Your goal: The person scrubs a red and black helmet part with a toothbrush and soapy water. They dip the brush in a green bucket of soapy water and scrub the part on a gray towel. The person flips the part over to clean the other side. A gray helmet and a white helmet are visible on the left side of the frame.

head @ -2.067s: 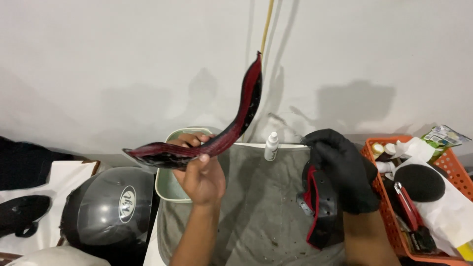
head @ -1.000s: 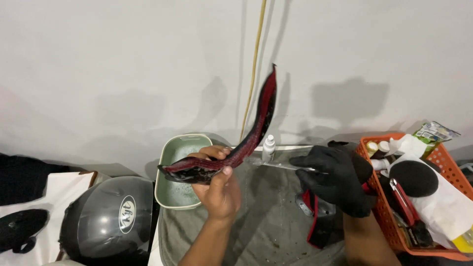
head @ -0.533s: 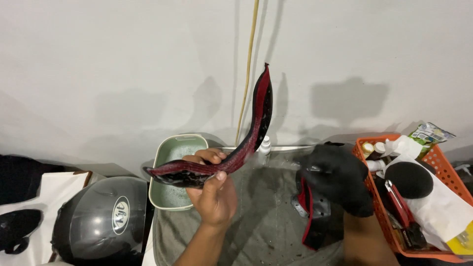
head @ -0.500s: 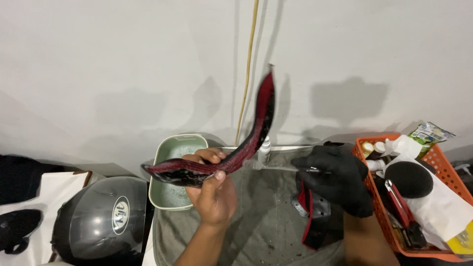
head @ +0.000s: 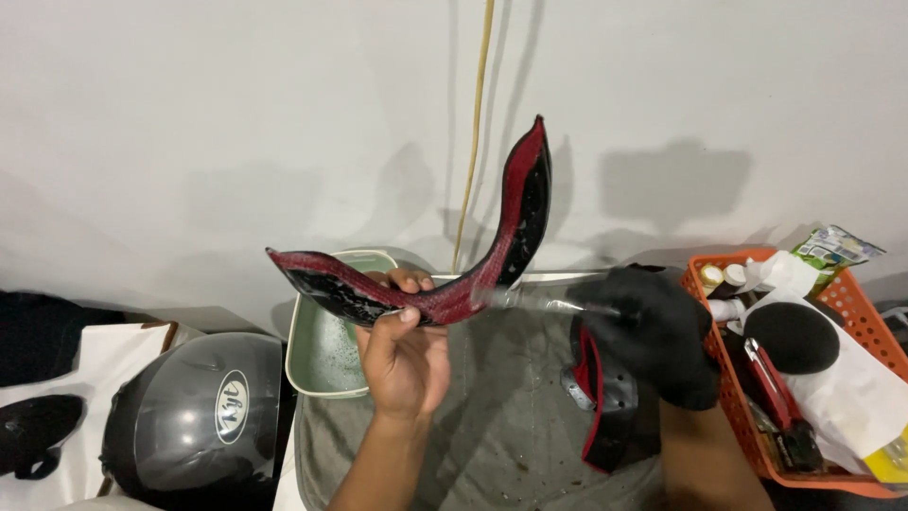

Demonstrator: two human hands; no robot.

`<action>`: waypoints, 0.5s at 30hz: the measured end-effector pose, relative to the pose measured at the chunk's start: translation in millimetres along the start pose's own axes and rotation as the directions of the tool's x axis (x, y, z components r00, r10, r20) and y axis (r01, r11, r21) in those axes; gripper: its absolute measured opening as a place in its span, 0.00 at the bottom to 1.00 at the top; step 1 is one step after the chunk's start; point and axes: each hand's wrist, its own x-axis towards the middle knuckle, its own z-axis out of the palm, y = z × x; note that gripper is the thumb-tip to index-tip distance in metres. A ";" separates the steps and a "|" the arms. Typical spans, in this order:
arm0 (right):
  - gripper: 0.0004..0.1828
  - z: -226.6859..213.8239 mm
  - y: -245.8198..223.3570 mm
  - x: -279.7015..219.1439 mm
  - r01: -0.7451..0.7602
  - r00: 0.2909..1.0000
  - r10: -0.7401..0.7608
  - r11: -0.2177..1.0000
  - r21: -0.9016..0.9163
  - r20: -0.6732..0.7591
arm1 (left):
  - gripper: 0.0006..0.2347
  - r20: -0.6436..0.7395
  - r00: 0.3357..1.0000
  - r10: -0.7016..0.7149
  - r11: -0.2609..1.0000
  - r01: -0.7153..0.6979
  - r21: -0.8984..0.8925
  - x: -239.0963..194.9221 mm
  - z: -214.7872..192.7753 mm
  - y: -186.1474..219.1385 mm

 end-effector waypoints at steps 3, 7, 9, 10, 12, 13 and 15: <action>0.09 -0.9 -2.7 8.7 -0.026 0.996 0.029 0.999 0.029 -0.082 | 0.16 0.003 1.000 -0.002 1.000 0.002 0.014 -1.2 3.0 -0.7; 0.09 1.2 -24.0 15.0 0.049 0.995 -0.056 0.994 0.098 0.076 | 0.16 0.004 1.000 -0.015 1.000 0.015 0.020 -1.5 5.9 -2.6; 0.10 2.1 -18.3 7.3 -0.088 0.991 0.088 0.996 0.008 -0.103 | 0.17 0.010 1.000 -0.004 1.000 0.004 0.026 -2.5 6.4 -2.4; 0.10 0.8 -18.5 8.6 -0.089 0.991 0.089 0.996 0.009 -0.103 | 0.17 0.010 1.000 -0.004 1.000 0.004 0.027 -2.6 4.5 -4.3; 0.08 -1.8 -19.5 11.1 -0.112 0.990 0.096 0.980 0.166 0.101 | 0.17 0.028 0.999 0.026 0.998 -0.028 0.049 -2.6 1.0 -7.6; 0.08 2.5 -17.1 8.3 -0.113 0.990 0.097 0.980 0.166 0.099 | 0.17 0.029 0.999 0.024 0.998 -0.026 0.051 -3.3 2.7 -7.5; 0.09 11.7 -12.2 3.2 -0.133 0.991 0.132 0.976 0.171 0.014 | 0.17 0.023 0.999 0.023 0.999 -0.024 0.028 -3.2 5.7 -7.2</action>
